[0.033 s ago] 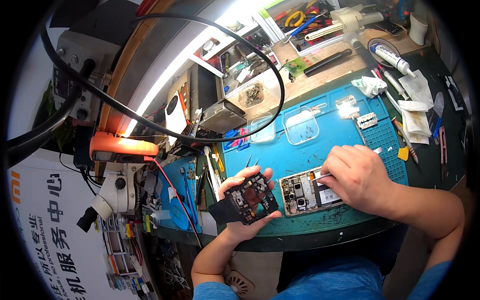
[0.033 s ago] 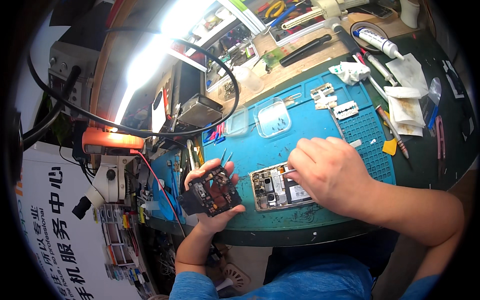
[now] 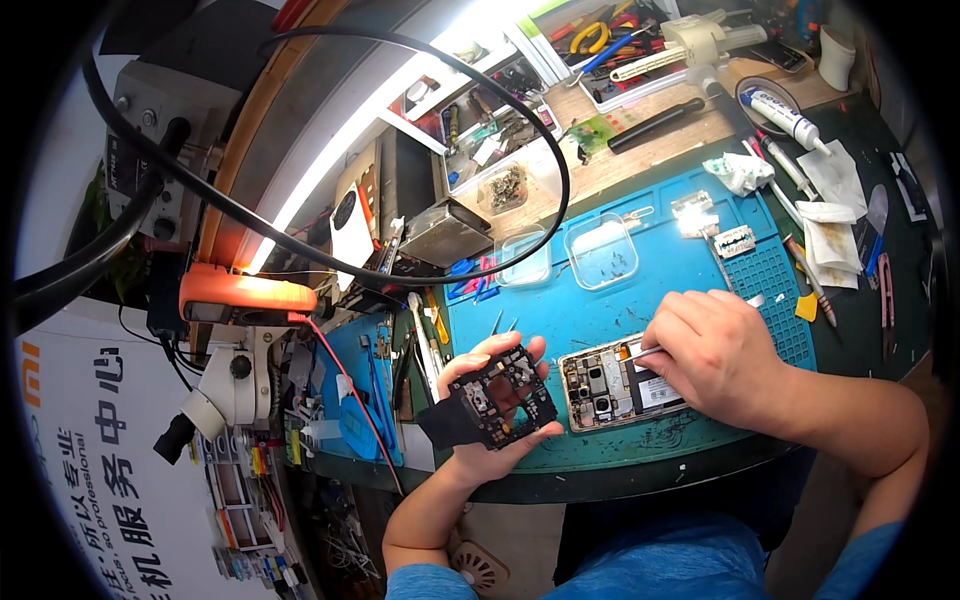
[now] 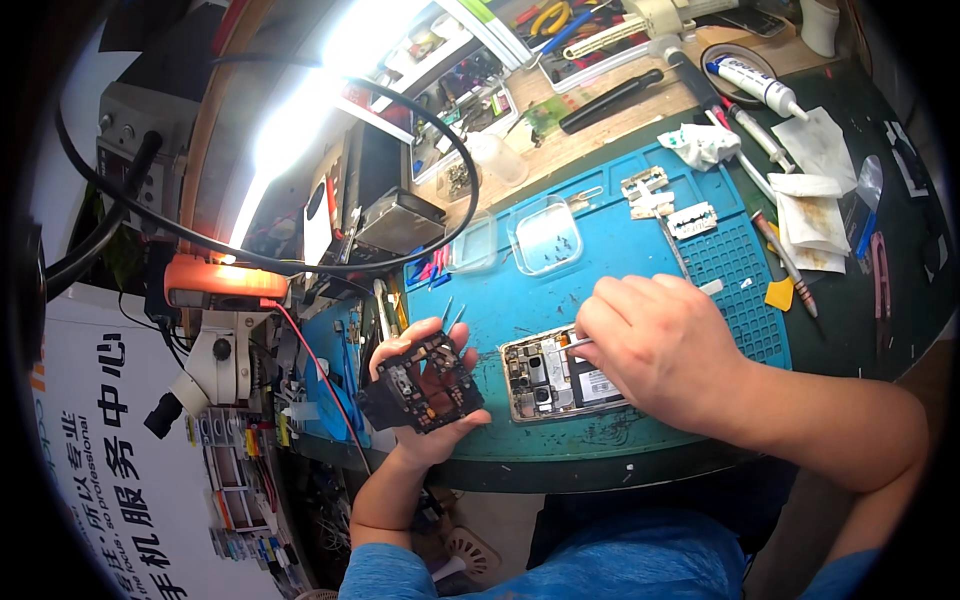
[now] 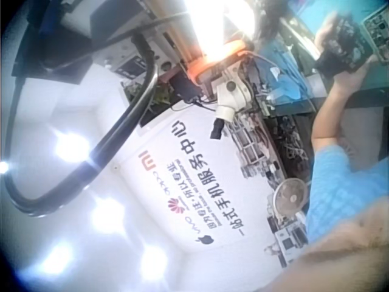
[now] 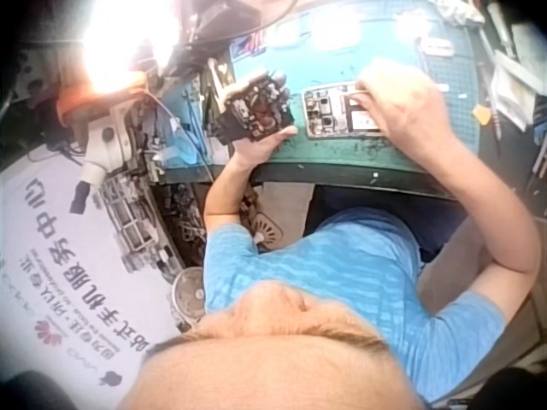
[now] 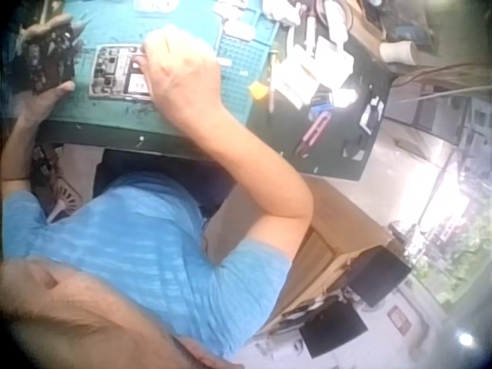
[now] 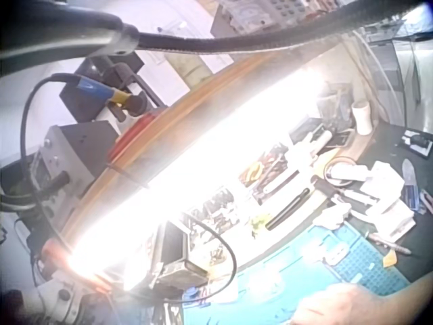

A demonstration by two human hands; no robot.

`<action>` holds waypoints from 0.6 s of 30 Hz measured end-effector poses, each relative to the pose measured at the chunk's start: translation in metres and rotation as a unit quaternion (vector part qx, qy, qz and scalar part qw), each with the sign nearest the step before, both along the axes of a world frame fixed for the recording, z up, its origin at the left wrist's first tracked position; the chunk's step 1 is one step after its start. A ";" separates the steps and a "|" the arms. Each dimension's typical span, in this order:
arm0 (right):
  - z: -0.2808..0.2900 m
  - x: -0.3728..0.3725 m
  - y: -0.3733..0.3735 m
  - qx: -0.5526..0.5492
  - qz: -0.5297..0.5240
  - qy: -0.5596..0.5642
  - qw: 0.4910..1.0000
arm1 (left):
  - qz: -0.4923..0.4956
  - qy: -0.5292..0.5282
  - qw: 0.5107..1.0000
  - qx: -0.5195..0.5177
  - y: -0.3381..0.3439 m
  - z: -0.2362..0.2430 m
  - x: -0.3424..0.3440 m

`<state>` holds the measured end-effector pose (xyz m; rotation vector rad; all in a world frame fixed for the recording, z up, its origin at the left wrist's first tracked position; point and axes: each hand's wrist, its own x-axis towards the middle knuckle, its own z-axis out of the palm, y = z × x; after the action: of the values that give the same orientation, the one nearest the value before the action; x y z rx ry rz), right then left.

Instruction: The person disassembles a smartphone, removes the motherboard, and then reassembles the device by placing the motherboard back into the chassis and securing it with screws. The person uses a screwdriver and tweezers to manipulate the internal components.

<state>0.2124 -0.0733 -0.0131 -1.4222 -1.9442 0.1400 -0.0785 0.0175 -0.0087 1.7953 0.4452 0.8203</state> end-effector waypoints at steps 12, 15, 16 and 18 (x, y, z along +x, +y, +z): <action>-0.001 0.001 -0.001 -0.002 -0.002 -0.001 1.000 | -0.014 -0.018 1.000 -0.009 0.003 0.001 0.003; -0.001 0.001 -0.001 -0.002 0.001 -0.001 1.000 | -0.010 -0.021 1.000 -0.016 0.002 0.001 0.004; -0.001 0.001 0.000 0.002 0.002 0.002 1.000 | -0.009 -0.021 1.000 -0.017 0.001 0.000 0.004; -0.001 0.001 0.000 0.007 0.002 0.006 1.000 | -0.006 -0.020 1.000 -0.019 0.001 0.000 0.004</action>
<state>0.2131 -0.0736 -0.0143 -1.4056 -1.9356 0.1355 -0.0749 0.0187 -0.0085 1.7422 0.4210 0.8319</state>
